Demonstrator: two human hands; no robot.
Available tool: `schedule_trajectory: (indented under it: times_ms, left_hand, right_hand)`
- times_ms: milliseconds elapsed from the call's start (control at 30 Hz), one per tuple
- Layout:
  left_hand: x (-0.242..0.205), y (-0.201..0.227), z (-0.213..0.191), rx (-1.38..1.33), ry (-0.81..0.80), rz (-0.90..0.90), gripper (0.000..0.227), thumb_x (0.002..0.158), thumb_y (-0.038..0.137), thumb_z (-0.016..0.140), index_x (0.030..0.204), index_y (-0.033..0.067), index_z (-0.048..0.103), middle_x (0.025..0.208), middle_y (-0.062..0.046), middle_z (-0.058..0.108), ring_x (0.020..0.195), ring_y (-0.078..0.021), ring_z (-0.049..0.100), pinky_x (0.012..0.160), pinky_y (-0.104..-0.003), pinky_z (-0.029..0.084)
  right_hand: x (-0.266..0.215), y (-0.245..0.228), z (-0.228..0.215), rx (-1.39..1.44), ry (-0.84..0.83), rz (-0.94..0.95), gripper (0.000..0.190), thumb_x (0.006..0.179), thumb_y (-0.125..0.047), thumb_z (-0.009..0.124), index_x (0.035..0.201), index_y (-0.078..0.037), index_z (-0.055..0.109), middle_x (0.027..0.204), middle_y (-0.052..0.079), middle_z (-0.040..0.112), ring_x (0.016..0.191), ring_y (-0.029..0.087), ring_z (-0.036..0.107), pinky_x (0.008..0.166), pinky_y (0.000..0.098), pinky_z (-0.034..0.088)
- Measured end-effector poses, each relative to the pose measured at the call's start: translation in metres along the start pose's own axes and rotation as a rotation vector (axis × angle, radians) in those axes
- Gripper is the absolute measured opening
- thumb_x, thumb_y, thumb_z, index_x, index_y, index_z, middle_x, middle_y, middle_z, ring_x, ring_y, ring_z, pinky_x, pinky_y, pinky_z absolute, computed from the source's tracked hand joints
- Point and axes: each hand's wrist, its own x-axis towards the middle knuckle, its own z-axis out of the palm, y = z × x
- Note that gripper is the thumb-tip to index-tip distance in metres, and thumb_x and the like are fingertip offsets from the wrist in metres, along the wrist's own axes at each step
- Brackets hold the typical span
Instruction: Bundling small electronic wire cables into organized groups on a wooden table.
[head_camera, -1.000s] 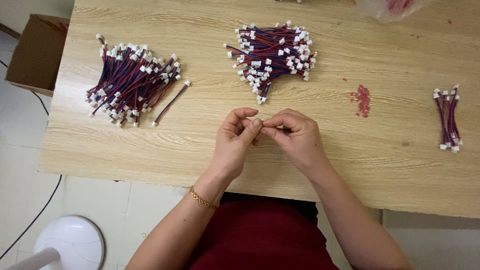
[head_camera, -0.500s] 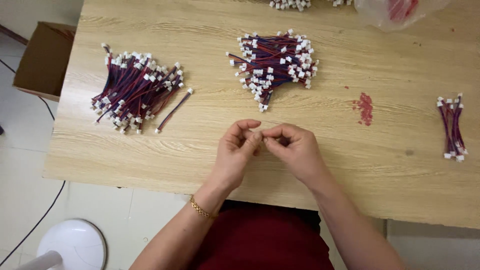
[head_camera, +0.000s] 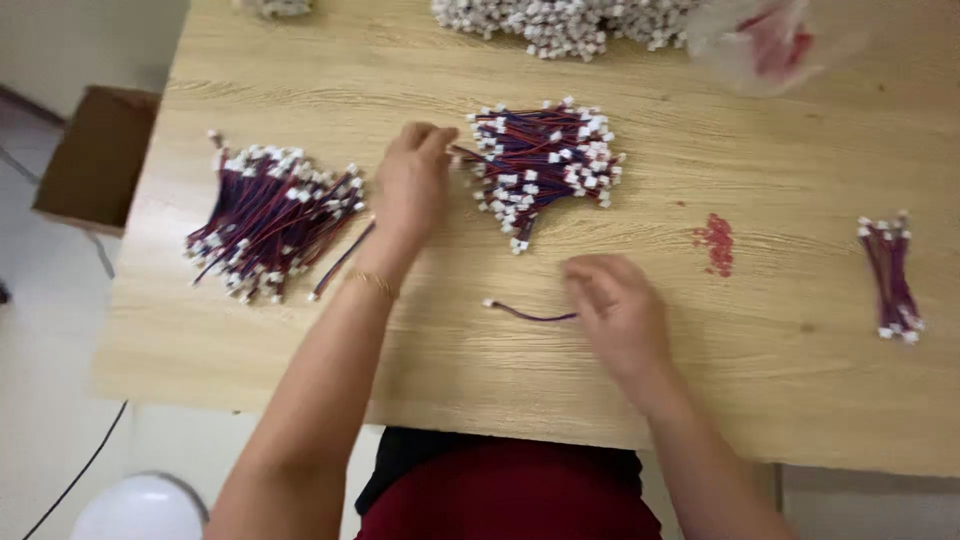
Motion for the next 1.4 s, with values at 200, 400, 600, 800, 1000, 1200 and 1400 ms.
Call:
schedule_trajectory:
  times_ms: [200,400,600,800,1000,1200,1400]
  left_hand:
    - [0.029,-0.029,0.037,0.240,-0.127,0.063,0.012,0.085,0.017,0.072,0.097,0.0193,0.075,0.095,-0.006,0.062,0.083,-0.0300,0.066,0.064,-0.041,0.059]
    - [0.017,-0.034,0.020,-0.018,-0.055,-0.019,0.012,0.090,0.022,0.073,0.100,0.0161,0.072,0.088,-0.006,0.068,0.082,-0.0284,0.068,0.070,-0.043,0.055]
    - [-0.033,0.031,-0.052,-0.336,0.000,-0.220,0.012,0.090,0.019,0.076,0.101,0.0168,0.072,0.084,-0.006,0.071,0.081,-0.0234,0.070,0.071,-0.035,0.054]
    - [-0.088,0.064,-0.050,-0.914,-0.017,-0.493,0.018,0.086,0.002,0.073,0.103,0.0061,0.069,0.083,-0.007,0.070,0.074,-0.0122,0.064,0.069,-0.026,0.057]
    - [-0.112,0.078,-0.022,-1.060,-0.034,-0.539,0.015,0.084,0.004,0.073,0.099,0.0025,0.072,0.082,-0.012,0.072,0.072,-0.0142,0.065,0.066,-0.029,0.059]
    - [-0.117,0.085,-0.003,-1.192,-0.028,-0.626,0.015,0.087,0.004,0.069,0.101,0.0000,0.071,0.085,-0.013,0.072,0.075,-0.0143,0.066,0.067,-0.028,0.059]
    - [-0.124,0.087,-0.001,-1.324,-0.007,-0.686,0.019,0.090,0.005,0.066,0.109,0.0010,0.068,0.088,-0.010,0.070,0.076,-0.0124,0.067,0.068,-0.025,0.060]
  right_hand:
    - [0.006,0.062,-0.068,-0.356,0.247,0.143,0.013,0.088,-0.007,0.072,0.102,-0.008,0.072,0.088,0.012,0.066,0.085,0.032,0.065,0.076,0.0411,0.052]
    - [0.048,0.105,-0.080,-0.609,0.150,0.228,0.014,0.086,-0.025,0.075,0.099,-0.020,0.074,0.088,0.005,0.070,0.088,0.029,0.067,0.081,0.0421,0.050]
    - [0.078,0.122,-0.074,-0.799,-0.015,0.217,0.012,0.084,-0.039,0.072,0.093,-0.031,0.074,0.087,-0.005,0.070,0.090,0.024,0.067,0.084,0.0428,0.044]
    - [0.089,0.116,-0.076,-0.843,-0.141,0.157,0.018,0.092,-0.035,0.061,0.091,-0.023,0.073,0.088,0.004,0.070,0.093,0.029,0.067,0.082,0.0438,0.043]
    - [0.076,0.068,-0.078,-0.557,-0.109,0.223,0.021,0.096,-0.030,0.055,0.095,-0.016,0.069,0.091,0.010,0.066,0.094,0.033,0.065,0.083,0.0457,0.044]
    - [0.017,-0.016,-0.037,0.464,0.003,0.106,0.008,0.093,0.002,0.062,0.101,0.000,0.059,0.081,0.011,0.066,0.077,0.017,0.066,0.074,0.0304,0.055]
    - [0.004,-0.031,0.014,0.721,-0.093,0.202,0.018,0.086,0.006,0.066,0.104,0.004,0.068,0.083,0.010,0.071,0.076,0.012,0.064,0.076,0.0285,0.057]
